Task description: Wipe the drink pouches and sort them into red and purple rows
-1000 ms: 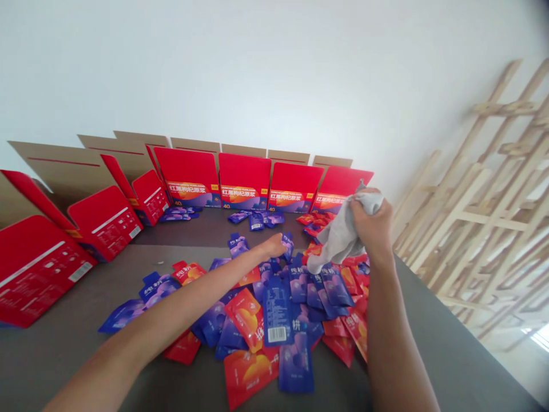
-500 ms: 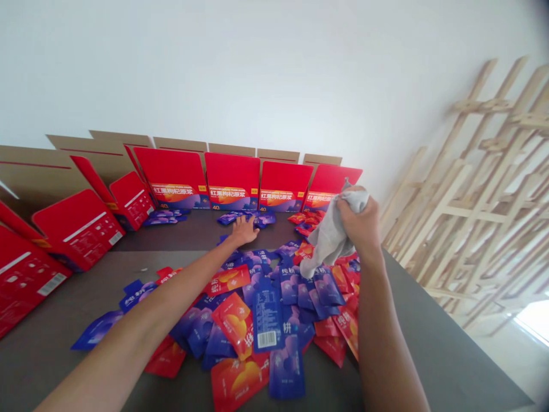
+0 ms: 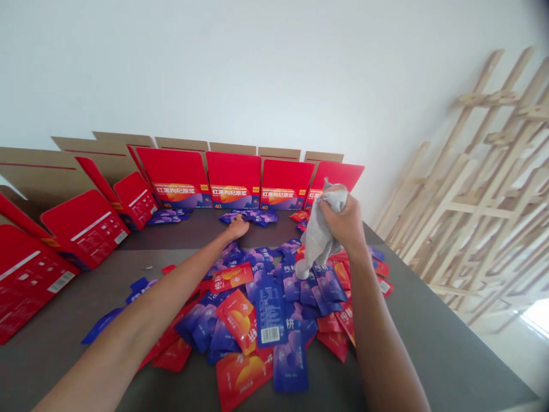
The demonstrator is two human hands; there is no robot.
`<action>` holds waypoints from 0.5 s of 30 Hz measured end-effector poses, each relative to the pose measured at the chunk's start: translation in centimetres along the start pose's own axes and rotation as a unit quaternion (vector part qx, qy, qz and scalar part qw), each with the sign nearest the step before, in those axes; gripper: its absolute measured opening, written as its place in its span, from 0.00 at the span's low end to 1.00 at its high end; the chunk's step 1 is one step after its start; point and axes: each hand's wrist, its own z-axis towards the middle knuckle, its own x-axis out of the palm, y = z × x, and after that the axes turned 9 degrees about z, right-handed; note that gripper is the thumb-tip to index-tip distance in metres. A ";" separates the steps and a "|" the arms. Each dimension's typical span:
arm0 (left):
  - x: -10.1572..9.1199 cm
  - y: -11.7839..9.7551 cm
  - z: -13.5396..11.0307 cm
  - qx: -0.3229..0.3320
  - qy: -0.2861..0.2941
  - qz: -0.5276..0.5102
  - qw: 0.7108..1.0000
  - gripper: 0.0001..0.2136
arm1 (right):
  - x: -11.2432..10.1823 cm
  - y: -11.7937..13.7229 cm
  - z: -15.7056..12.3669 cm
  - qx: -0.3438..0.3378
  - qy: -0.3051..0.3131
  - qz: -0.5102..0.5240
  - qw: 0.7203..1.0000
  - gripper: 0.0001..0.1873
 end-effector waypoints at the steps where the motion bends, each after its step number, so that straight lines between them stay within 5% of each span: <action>1: -0.2 -0.2 -0.5 -0.005 0.016 -0.040 0.999 0.20 | 0.4 0.1 -0.1 -0.005 0.019 0.005 1.000 0.05; 9: -0.8 -2.2 -8.1 0.040 0.140 -0.352 0.924 0.13 | 6.0 -0.4 -2.7 -0.029 0.143 0.033 0.989 0.07; 15: -1.1 -4.3 -13.2 0.067 0.175 -0.470 0.863 0.10 | 9.1 -0.8 -4.9 -0.024 0.207 0.025 0.978 0.10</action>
